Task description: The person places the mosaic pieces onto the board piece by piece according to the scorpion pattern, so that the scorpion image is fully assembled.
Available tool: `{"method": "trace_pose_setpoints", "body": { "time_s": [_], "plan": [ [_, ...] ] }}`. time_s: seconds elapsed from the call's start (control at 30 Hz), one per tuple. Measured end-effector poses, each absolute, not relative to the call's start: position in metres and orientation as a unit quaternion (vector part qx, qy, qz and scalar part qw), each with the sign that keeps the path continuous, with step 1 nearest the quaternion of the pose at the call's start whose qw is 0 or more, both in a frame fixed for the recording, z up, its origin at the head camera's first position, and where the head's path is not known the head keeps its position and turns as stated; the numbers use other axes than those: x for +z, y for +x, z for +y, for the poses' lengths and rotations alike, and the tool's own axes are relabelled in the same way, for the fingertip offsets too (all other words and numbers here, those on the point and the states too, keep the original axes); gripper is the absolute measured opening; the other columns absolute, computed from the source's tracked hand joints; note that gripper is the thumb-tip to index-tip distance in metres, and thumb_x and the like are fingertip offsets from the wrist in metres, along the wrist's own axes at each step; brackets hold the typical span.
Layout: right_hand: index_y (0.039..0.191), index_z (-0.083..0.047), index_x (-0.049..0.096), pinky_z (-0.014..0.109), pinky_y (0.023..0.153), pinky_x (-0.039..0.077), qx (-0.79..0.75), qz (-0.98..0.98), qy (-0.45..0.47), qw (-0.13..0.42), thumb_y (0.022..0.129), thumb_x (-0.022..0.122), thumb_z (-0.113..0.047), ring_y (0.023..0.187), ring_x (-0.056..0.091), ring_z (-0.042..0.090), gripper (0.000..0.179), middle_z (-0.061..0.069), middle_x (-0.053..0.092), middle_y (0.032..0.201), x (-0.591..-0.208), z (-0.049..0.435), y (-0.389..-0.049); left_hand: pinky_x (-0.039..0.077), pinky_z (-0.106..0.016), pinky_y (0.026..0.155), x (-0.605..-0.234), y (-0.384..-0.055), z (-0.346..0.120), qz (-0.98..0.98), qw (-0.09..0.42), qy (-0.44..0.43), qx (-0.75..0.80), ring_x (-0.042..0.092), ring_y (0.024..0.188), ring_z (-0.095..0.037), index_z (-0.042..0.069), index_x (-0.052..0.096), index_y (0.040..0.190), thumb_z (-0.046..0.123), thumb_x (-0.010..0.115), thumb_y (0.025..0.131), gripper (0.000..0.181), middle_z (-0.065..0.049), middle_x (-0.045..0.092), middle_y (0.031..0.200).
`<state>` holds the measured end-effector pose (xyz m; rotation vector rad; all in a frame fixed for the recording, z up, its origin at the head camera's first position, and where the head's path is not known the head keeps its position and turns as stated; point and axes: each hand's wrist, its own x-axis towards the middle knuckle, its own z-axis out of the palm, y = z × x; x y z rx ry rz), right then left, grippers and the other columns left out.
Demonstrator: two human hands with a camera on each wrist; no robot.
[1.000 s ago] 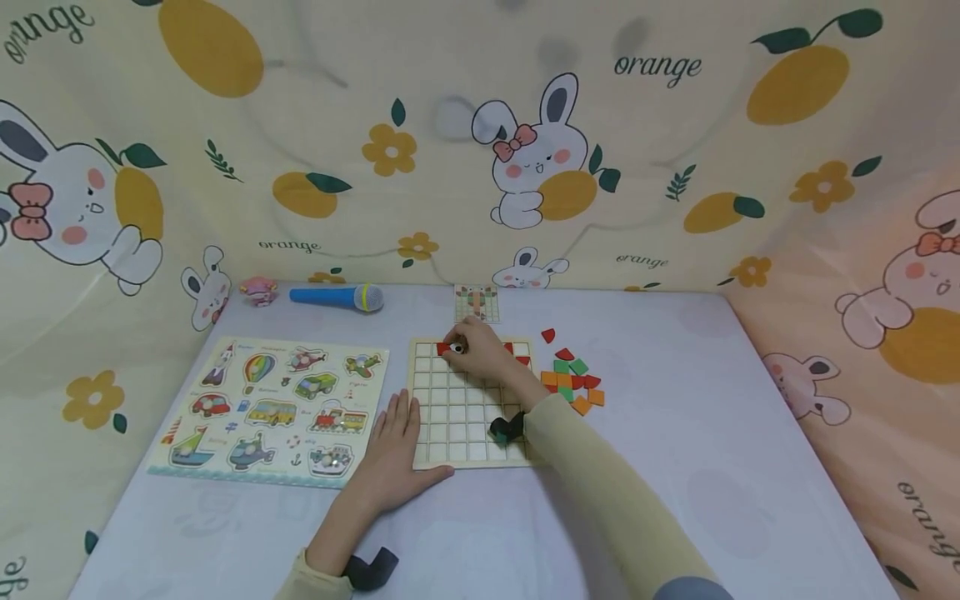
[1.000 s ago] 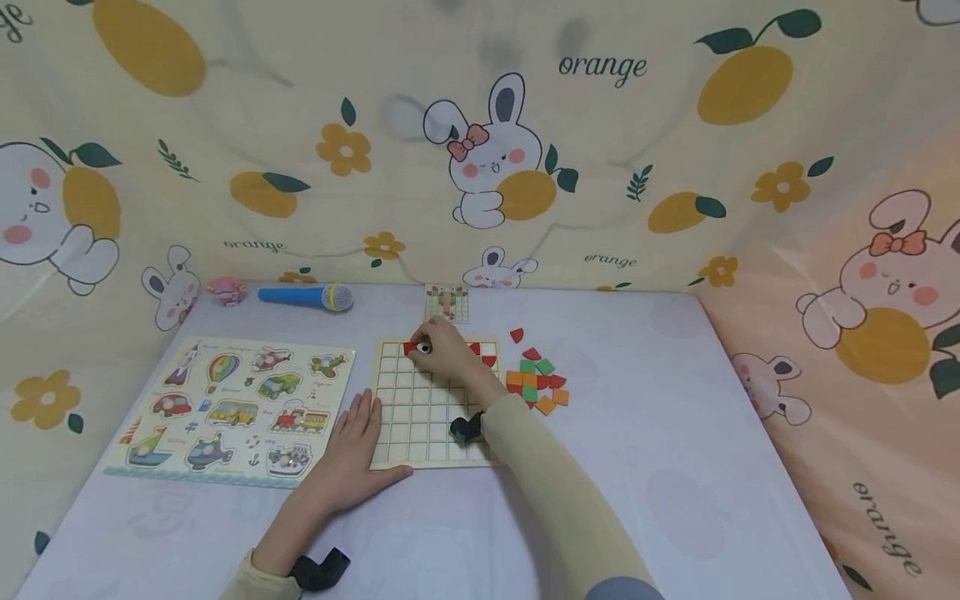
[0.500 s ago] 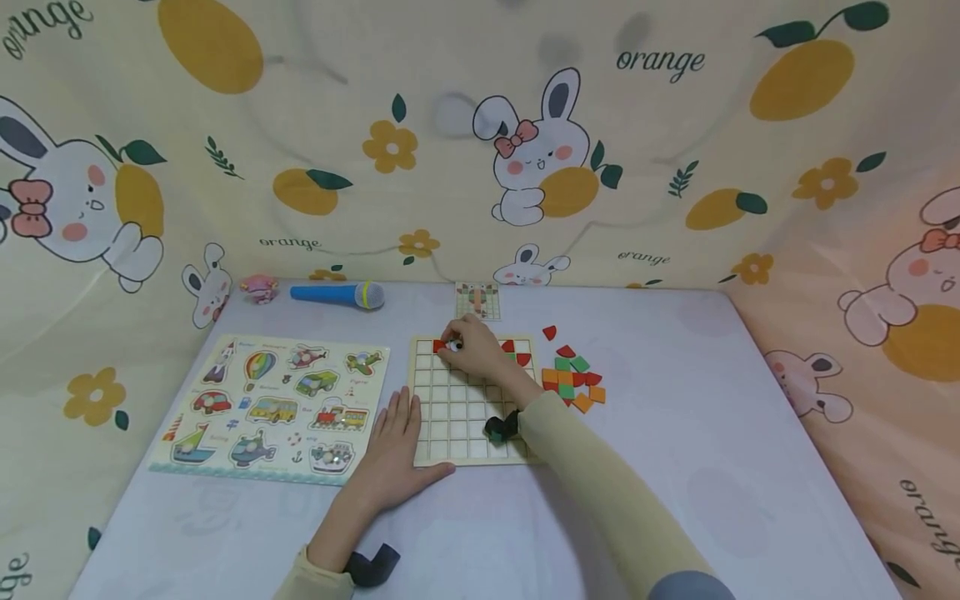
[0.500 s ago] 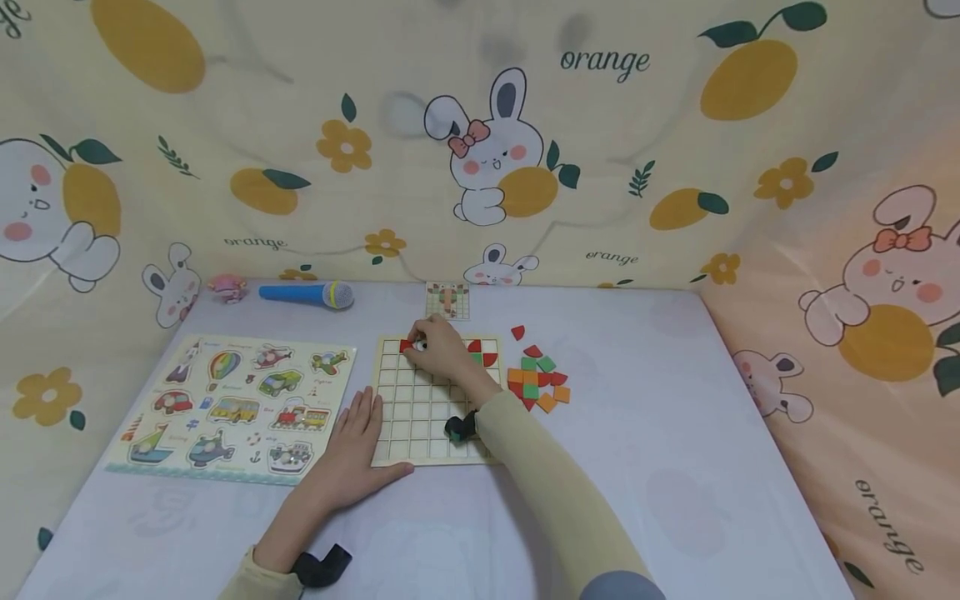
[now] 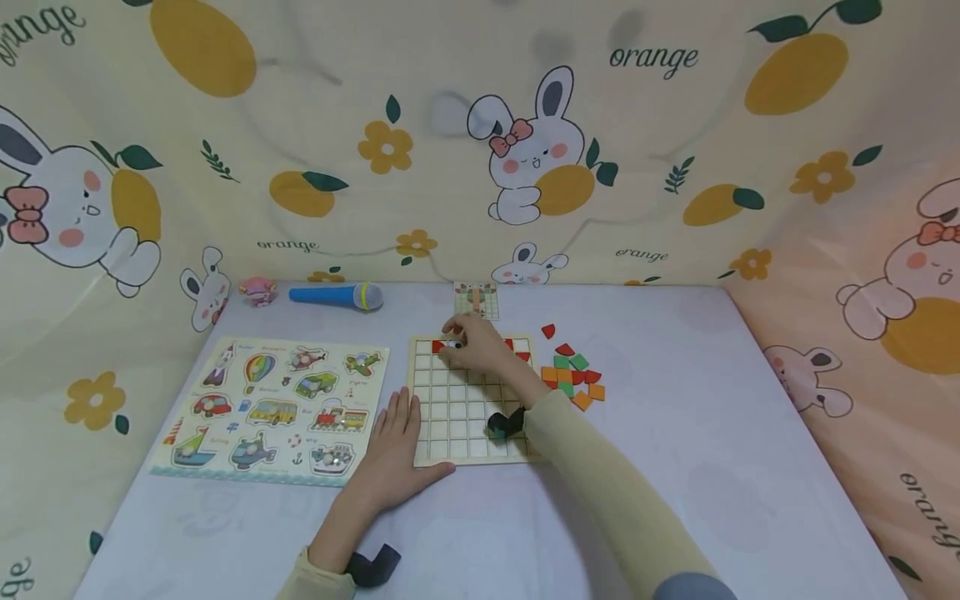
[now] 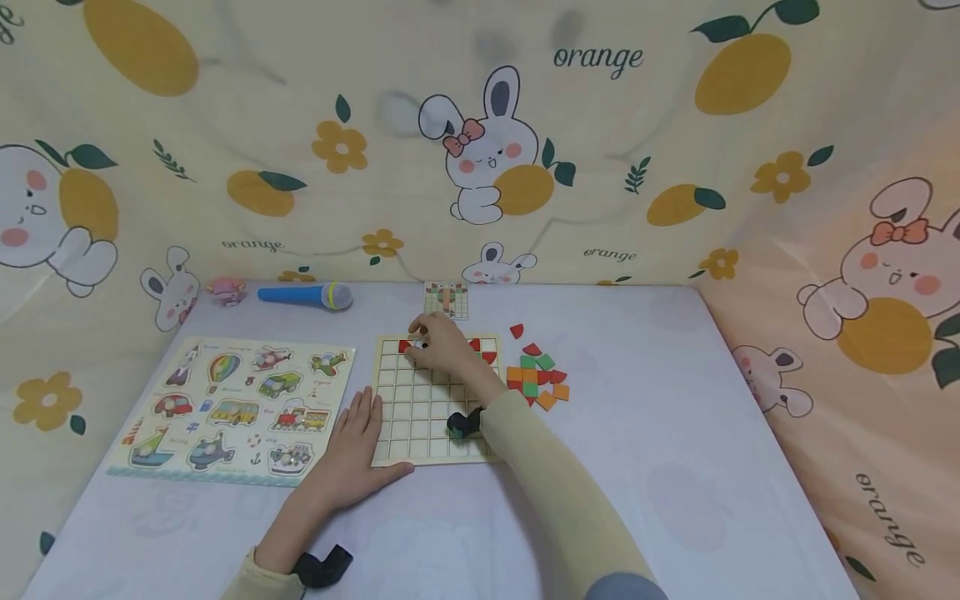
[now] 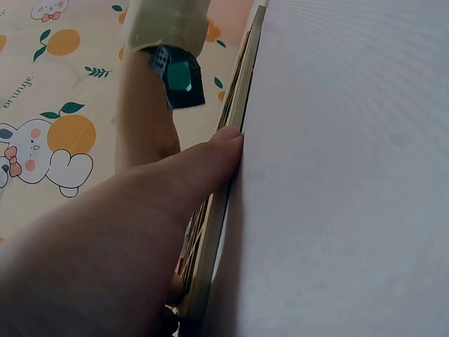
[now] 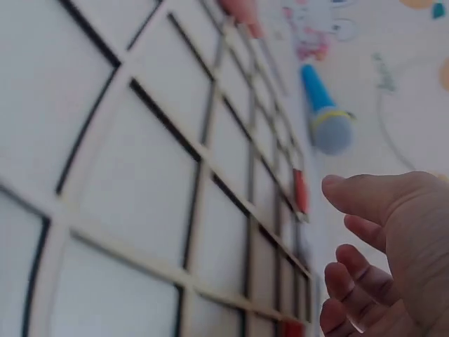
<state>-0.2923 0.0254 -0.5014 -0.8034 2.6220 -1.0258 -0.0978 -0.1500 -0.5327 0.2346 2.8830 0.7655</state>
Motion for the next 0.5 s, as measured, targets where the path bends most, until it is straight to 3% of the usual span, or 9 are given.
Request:
{"method": "trace_pose_setpoints", "body": {
  "time_s": [0.3,0.4,0.5],
  "plan": [
    [0.126,-0.001,0.072,0.043,0.085,0.057,-0.373,0.899,-0.225,0.044,0.099,0.076,-0.02,0.105,0.06,0.031,0.033,0.018,0.063,0.126,-0.493,0.096,-0.285,0.007,-0.058,0.132,-0.536,-0.098,-0.148,0.96,0.073,0.077,0.257,-0.003,0.164,-0.04,-0.008,0.017,0.165,0.069,0.074,0.087,0.124,-0.027,0.003,0.175],
    [0.124,-0.002,0.074,0.05,0.09,0.055,-0.371,0.912,-0.167,0.039,0.1,0.075,-0.023,0.11,0.06,0.035,0.032,0.018,0.064,0.128,-0.493,0.127,-0.279,0.006,-0.058,0.132,-0.535,-0.098,-0.148,0.961,0.072,0.078,0.256,-0.003,0.164,-0.039,-0.008,0.017,0.165,0.068,0.075,0.087,0.124,-0.026,0.003,0.175],
    [0.125,-0.003,0.074,0.063,0.103,0.044,-0.346,0.931,-0.113,0.035,0.102,0.071,-0.027,0.119,0.058,0.04,0.034,0.022,0.062,0.132,-0.491,0.158,-0.272,0.006,-0.058,0.131,-0.534,-0.097,-0.149,0.961,0.07,0.078,0.256,-0.003,0.164,-0.04,-0.009,0.018,0.165,0.067,0.075,0.087,0.123,-0.026,0.004,0.175]
  ]
}}
